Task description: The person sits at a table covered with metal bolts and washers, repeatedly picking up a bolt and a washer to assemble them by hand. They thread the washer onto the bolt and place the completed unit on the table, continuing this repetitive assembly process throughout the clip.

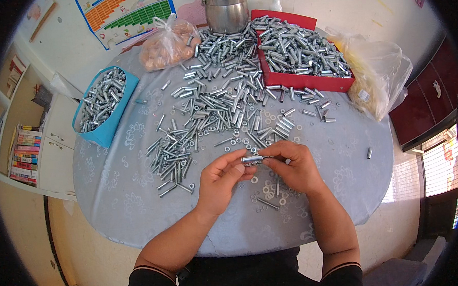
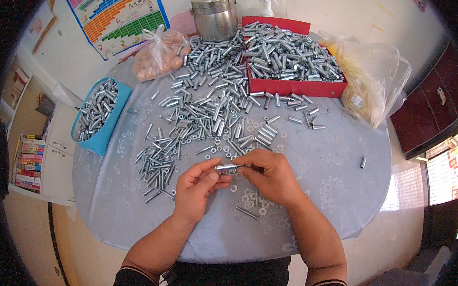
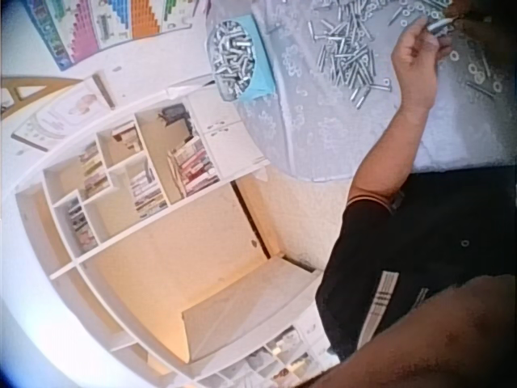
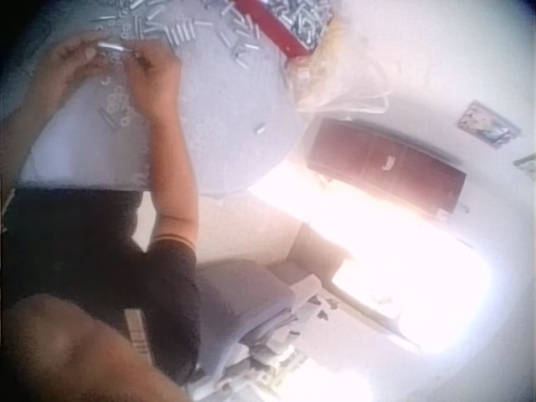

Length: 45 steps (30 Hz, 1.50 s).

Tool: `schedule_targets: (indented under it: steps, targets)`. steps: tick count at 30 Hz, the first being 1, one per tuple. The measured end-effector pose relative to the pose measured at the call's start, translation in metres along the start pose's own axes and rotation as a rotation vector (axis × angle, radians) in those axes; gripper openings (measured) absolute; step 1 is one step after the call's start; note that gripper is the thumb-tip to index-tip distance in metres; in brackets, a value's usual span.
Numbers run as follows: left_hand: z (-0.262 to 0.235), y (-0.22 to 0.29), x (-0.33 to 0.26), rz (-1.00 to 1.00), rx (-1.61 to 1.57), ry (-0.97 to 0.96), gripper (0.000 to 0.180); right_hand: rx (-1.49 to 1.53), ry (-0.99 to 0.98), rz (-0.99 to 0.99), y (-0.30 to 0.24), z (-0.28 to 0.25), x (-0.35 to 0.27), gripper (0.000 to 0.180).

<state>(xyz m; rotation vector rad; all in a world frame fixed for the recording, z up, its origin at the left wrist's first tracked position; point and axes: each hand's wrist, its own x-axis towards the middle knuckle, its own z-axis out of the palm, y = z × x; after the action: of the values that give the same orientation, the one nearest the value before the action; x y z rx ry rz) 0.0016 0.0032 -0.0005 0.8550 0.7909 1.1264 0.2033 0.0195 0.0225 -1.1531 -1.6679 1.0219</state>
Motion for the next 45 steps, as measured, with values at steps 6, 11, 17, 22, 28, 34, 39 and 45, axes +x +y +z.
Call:
schedule_targets:
  steps: [6, 11, 17, 22, 28, 34, 39, 45]
  targets:
    - [-0.001, 0.002, -0.001, 0.037, 0.083, 0.100, 0.026, 0.020, 0.187, 0.102, -0.004, -0.004, 0.002, 0.018]
    - [-0.001, 0.006, 0.001, 0.018, 0.038, 0.169, 0.024, -0.216, 0.106, 0.150, 0.007, -0.033, 0.003, 0.014]
    - [-0.003, 0.004, 0.000, 0.018, 0.048, 0.152, 0.024, -0.475, -0.016, 0.059, 0.008, -0.041, 0.000, 0.014]
    - [-0.004, 0.002, 0.001, -0.017, 0.012, 0.149, 0.024, -0.547, -0.124, 0.035, 0.005, -0.044, -0.002, 0.016]
    - [-0.001, 0.003, 0.000, -0.049, 0.007, 0.144, 0.023, -0.530, -0.135, 0.019, 0.008, -0.043, -0.002, 0.016]
    - [0.003, 0.006, -0.002, -0.068, 0.021, 0.096, 0.023, 0.061, 0.085, 0.207, 0.003, -0.016, 0.000, 0.011]
    - [0.003, 0.005, -0.002, -0.064, 0.024, 0.085, 0.023, 0.269, 0.009, 0.223, 0.001, -0.008, -0.001, 0.011]
    - [0.001, 0.002, -0.001, -0.075, 0.031, 0.062, 0.024, 0.156, -0.043, 0.076, 0.005, -0.008, -0.001, 0.011]
